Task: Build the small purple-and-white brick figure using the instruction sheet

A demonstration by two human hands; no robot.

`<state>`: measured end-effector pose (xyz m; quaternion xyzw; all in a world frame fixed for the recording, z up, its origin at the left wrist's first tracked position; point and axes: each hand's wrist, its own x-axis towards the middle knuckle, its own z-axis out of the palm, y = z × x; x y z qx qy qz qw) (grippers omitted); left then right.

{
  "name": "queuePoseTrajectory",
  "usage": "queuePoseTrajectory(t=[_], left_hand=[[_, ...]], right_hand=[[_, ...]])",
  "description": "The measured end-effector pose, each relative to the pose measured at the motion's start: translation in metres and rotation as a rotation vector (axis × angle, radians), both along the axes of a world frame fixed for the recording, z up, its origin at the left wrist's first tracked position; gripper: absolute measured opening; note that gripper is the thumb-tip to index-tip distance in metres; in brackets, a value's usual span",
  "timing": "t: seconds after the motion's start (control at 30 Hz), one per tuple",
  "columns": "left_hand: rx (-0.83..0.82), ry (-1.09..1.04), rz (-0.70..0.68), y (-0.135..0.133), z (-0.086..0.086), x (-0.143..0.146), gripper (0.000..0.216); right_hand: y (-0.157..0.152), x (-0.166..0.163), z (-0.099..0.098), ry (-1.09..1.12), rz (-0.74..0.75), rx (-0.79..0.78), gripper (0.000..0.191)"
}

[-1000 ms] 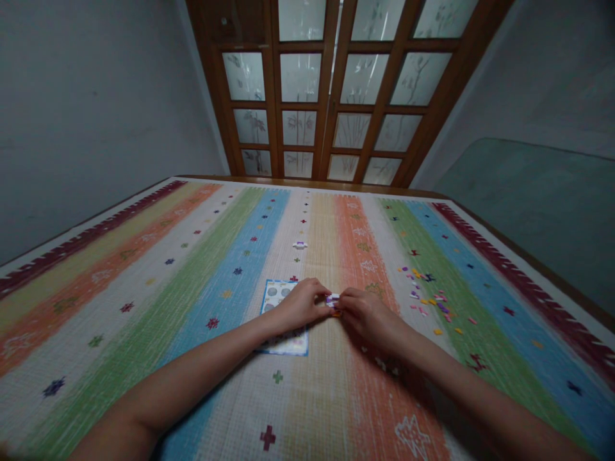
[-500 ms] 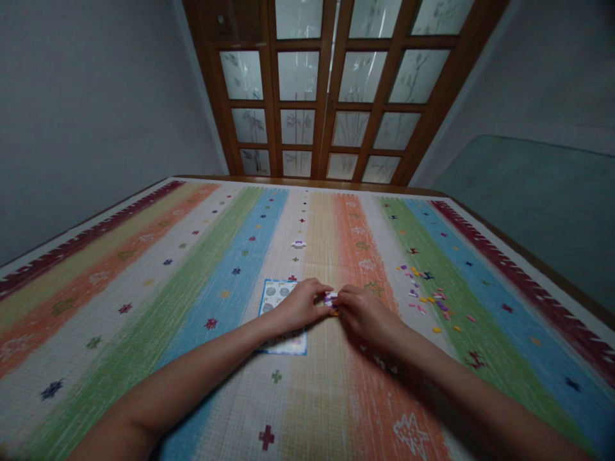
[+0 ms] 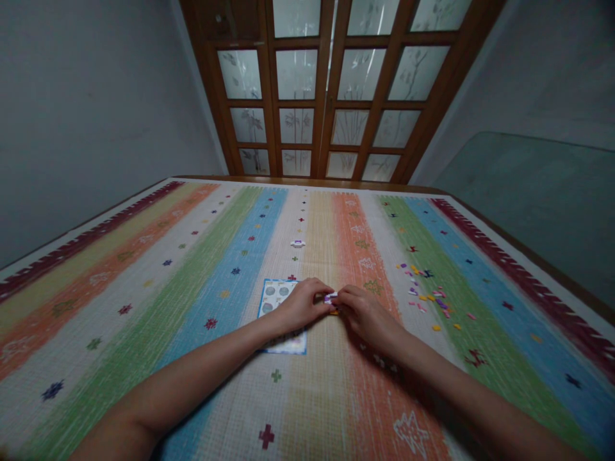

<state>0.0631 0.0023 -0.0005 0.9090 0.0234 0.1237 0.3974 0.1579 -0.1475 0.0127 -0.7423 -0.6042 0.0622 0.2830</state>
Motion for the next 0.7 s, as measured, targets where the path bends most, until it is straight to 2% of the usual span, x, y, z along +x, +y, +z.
queuePoseTrajectory(t=[0.3,0.7], left_hand=[[-0.04,-0.117,0.066,-0.0058,-0.0006,-0.0034,0.013],[0.034,-0.102,-0.011,-0.0069,-0.0044,-0.0037,0.009]], right_hand=[[-0.0005,0.0015,-0.0059,0.01,-0.039,0.045,0.019],[-0.0019,-0.0014,-0.002,0.101,-0.15,0.044,0.013]])
